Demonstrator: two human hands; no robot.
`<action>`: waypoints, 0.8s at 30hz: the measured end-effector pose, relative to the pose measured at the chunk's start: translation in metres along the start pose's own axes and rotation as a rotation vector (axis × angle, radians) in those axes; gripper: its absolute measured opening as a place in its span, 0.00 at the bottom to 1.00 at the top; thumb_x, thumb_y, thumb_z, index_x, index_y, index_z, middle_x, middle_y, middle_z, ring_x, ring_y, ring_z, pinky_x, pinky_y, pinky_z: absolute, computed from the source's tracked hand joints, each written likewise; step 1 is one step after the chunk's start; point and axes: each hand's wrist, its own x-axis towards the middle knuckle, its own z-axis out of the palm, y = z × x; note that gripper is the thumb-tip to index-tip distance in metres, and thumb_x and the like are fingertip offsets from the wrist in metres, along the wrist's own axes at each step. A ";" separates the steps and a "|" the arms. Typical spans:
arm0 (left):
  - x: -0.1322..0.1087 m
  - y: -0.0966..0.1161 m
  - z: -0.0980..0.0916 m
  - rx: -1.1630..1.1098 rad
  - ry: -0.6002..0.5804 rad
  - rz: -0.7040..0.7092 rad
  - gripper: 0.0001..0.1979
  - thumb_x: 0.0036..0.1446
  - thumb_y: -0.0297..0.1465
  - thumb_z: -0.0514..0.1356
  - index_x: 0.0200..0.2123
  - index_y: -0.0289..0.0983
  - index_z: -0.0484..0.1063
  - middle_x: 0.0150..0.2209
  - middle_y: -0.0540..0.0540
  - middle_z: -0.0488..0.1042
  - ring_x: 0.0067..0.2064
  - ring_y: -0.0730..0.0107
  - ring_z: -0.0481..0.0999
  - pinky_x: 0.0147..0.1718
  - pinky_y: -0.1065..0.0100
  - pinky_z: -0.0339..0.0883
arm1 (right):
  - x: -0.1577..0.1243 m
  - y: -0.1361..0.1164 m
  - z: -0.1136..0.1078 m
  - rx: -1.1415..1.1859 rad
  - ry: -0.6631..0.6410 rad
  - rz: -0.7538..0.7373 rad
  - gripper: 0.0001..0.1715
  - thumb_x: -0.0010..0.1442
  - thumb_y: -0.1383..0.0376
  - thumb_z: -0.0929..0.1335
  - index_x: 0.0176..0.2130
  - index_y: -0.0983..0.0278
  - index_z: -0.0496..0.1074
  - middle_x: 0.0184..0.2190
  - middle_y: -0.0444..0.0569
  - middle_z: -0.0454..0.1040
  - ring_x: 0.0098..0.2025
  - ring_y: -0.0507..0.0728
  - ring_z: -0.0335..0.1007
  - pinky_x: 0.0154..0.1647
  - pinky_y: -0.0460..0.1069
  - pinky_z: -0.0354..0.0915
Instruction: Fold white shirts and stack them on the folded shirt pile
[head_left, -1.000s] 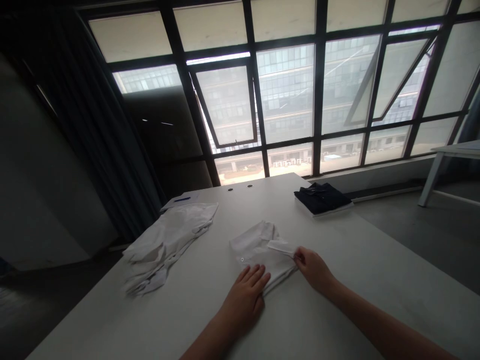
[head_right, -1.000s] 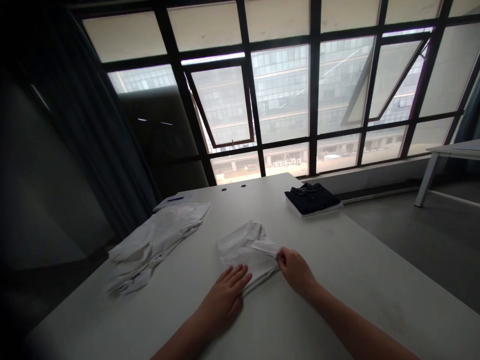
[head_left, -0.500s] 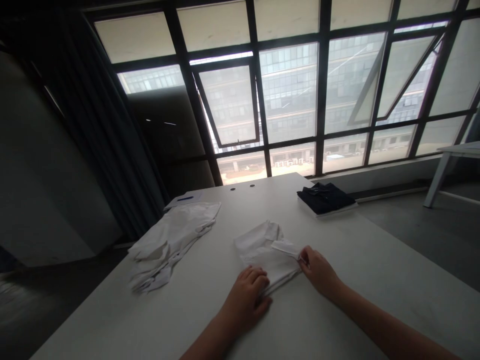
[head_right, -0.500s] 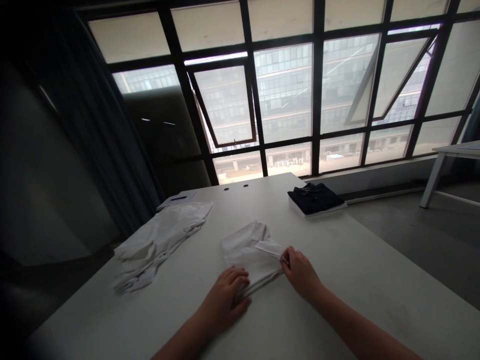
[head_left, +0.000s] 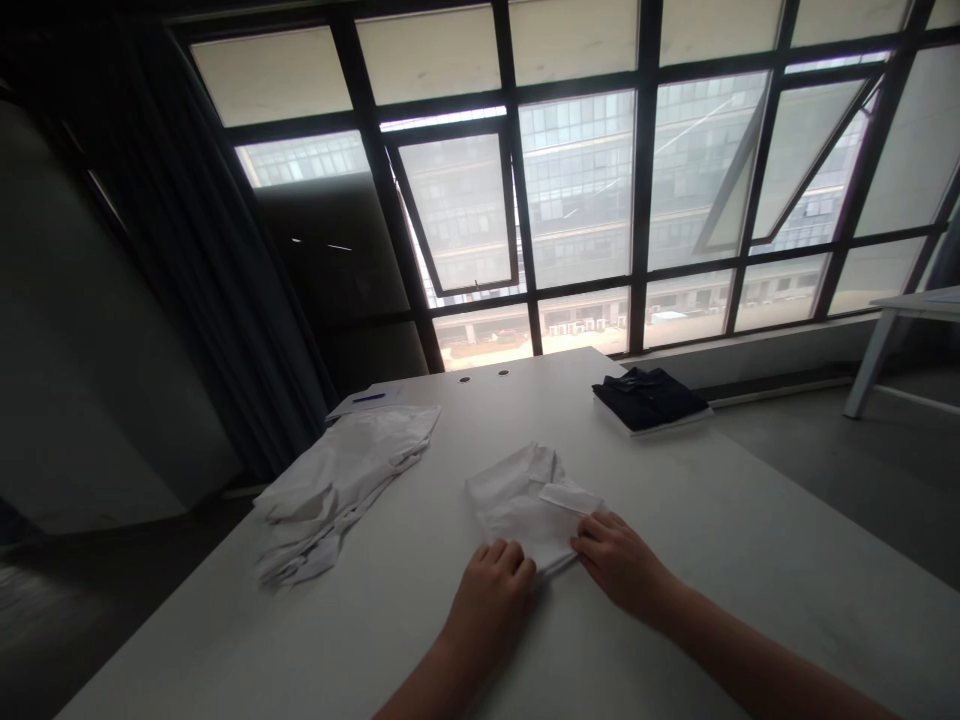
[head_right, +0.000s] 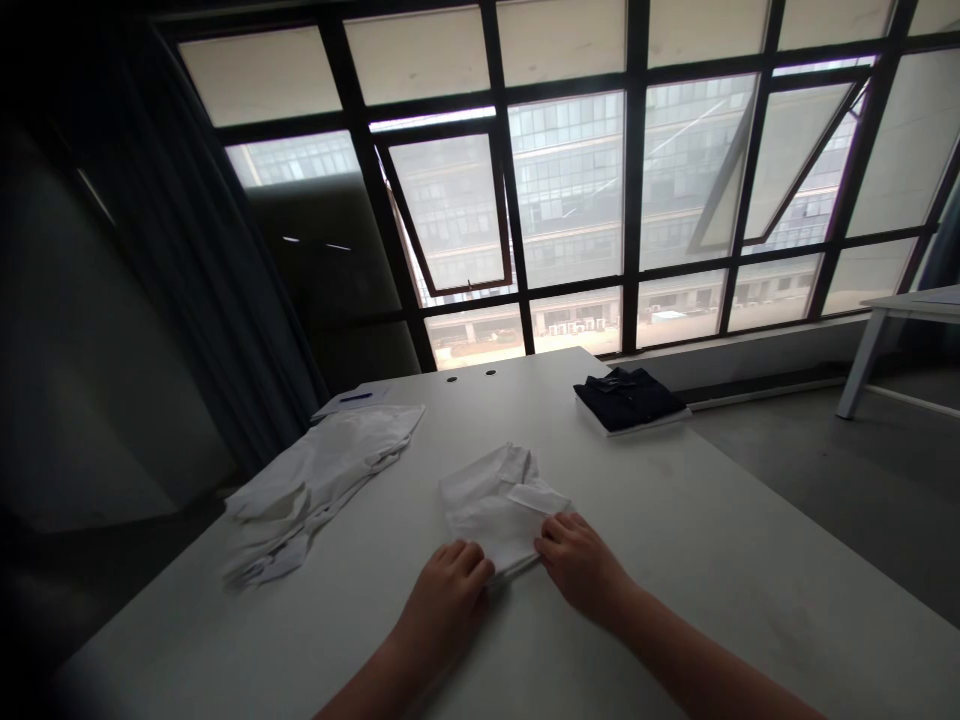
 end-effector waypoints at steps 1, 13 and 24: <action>0.001 0.001 -0.001 0.019 -0.006 -0.014 0.05 0.61 0.26 0.60 0.40 0.40 0.71 0.42 0.45 0.73 0.46 0.57 0.71 0.46 0.58 0.67 | 0.000 0.001 0.000 -0.016 0.003 -0.012 0.10 0.64 0.71 0.66 0.40 0.60 0.76 0.40 0.48 0.73 0.44 0.59 0.66 0.49 0.53 0.60; 0.005 0.004 0.009 0.012 -0.082 -0.048 0.08 0.64 0.20 0.56 0.41 0.39 0.70 0.41 0.45 0.72 0.43 0.60 0.71 0.42 0.62 0.69 | 0.001 0.004 0.009 -0.091 -0.009 0.046 0.15 0.60 0.77 0.64 0.39 0.61 0.74 0.40 0.50 0.71 0.43 0.60 0.64 0.48 0.54 0.60; 0.001 0.002 0.001 -0.068 -0.070 -0.019 0.09 0.57 0.21 0.60 0.38 0.39 0.70 0.42 0.44 0.73 0.44 0.58 0.70 0.45 0.59 0.68 | 0.006 0.010 0.005 -0.092 -0.018 0.013 0.14 0.59 0.80 0.63 0.36 0.63 0.72 0.40 0.51 0.71 0.44 0.60 0.65 0.48 0.52 0.64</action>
